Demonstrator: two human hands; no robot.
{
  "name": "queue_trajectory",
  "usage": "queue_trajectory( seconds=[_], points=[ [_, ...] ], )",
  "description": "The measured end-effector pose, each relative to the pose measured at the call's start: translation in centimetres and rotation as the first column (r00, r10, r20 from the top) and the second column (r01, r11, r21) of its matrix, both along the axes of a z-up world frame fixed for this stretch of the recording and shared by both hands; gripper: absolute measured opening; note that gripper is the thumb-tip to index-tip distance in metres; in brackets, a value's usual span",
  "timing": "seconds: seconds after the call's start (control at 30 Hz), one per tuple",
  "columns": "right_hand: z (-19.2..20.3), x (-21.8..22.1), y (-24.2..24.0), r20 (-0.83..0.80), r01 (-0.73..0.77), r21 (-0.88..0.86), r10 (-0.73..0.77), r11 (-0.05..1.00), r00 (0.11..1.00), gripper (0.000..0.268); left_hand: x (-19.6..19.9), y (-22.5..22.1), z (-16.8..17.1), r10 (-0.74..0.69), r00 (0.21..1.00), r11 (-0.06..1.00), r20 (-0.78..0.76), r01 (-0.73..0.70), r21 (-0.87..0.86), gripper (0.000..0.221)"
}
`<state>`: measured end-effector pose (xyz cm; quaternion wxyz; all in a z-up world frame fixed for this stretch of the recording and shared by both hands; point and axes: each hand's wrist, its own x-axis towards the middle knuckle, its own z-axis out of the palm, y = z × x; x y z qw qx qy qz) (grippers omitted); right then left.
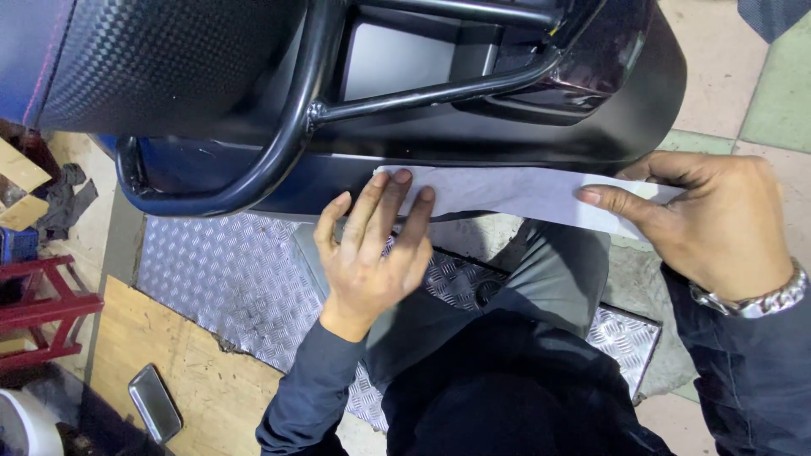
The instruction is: Applying white adhesive tape to a motorcycle body and trimming it with a utility knife
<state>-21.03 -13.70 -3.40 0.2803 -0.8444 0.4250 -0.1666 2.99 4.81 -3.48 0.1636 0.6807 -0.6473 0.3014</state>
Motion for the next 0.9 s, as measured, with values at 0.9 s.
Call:
queue_trajectory(
  seconds=[0.9],
  points=[
    [-3.3, -0.1, 4.3, 0.219, 0.134, -0.464, -0.033, 0.876, 0.975, 0.018, -8.3, -8.7, -2.7, 0.342, 0.900, 0.936, -0.272, -0.352, 0.011, 0.099]
  ],
)
